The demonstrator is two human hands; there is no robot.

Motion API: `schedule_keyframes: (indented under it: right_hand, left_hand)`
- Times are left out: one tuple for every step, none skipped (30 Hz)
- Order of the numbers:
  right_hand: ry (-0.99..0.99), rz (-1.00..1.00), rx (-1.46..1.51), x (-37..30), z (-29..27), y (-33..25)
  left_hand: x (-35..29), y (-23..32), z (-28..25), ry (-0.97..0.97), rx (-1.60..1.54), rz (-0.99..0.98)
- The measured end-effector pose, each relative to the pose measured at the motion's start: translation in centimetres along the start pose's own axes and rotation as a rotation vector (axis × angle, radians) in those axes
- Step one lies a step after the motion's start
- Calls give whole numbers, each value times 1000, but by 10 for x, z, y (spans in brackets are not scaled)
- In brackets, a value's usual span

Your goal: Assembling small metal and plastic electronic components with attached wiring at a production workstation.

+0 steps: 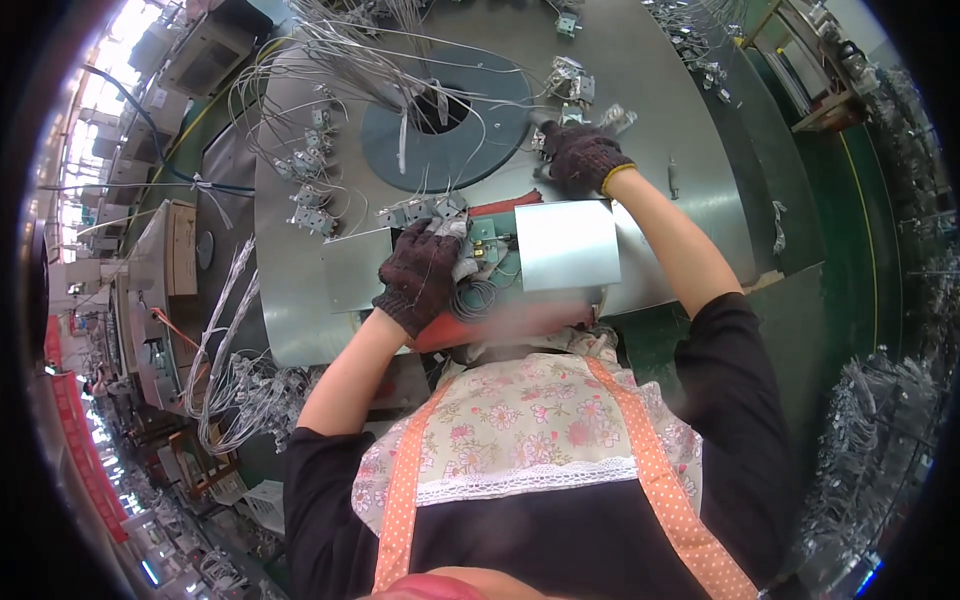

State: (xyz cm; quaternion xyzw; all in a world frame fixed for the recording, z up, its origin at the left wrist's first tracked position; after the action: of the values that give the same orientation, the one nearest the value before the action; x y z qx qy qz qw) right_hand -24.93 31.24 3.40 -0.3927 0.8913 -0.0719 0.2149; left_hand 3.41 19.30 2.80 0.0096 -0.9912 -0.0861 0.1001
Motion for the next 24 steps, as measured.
schedule_keyframes:
  right_hand:
    - [24,-79,-57,1,1,5]
    - [46,-158,-113,2,2,9]
    - [40,-155,-107,2,1,10]
    - [62,-248,-122,3,-2,10]
    - [85,-340,-135,7,-4,12]
    - [65,-408,-92,20,6,29]
    - [53,-411,-81,20,3,32]
    - [-18,-444,41,19,-1,38]
    - [-84,-473,157,19,-6,49]
    - [96,-488,486,27,19,102]
    - [-259,-420,746,9,-2,80]
    - [-184,-518,711,-18,-22,67]
    - [-100,-607,677,-40,-34,64]
    - [-109,-607,679,-48,-33,75]
    - [-141,-621,957,-59,-36,93]
    - [-174,-633,1240,-69,-41,96]
    - [-173,-627,1244,-81,-41,94]
    - [-49,-493,1322,-98,-47,78]
    - [83,-354,1393,-113,-50,67]
    - [105,-273,1440,-121,-46,62]
    - [121,-263,1449,-127,-45,61]
    - [61,-252,1566,-133,-45,60]
    - [-1,-244,1682,-137,-44,59]
    - [14,-239,1692,-140,-43,56]
  left_hand:
    - [1,1,-3,-4,9,-8]
    - [2,3,-5,-10,17,-16]
    - [2,3,-6,-18,14,-15]
    - [3,3,-6,-13,20,-13]
    - [4,3,-6,-10,26,-11]
    - [8,3,-6,-25,23,6]
    - [6,2,-5,-9,29,4]
    - [5,2,-5,6,36,2]
    - [7,3,-5,-3,32,0]
    - [14,6,-6,2,41,10]
    - [6,3,-5,0,59,-33]
    - [2,2,-5,-34,80,-47]
    - [2,2,-5,-36,76,-57]
    - [3,2,-6,4,68,-35]
    - [6,2,-6,46,54,2]
    - [7,2,-7,30,28,-8]
    - [5,2,-7,26,25,-5]
    - [3,0,-5,4,37,-14]
    - [3,-2,-5,-15,49,-15]
    - [1,-2,-6,-23,52,-5]
    - [2,-2,-6,-38,42,-10]
    - [3,-1,-6,-53,33,-16]
    - [5,-2,-6,-60,35,2]
    - [5,-1,-6,-42,38,4]
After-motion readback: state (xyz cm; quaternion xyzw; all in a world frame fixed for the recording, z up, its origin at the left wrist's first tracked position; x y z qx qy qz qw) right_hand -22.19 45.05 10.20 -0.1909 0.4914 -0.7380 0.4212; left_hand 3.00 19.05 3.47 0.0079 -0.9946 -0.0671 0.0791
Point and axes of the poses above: each hand's wrist, its own x-axis towards the middle knuckle, its own z-axis out of the palm, y = z × x, the point moved 2 cm from there along x, towards the middle knuckle, and after that the axes turned 1 degree about z, right-handed, at the moved point
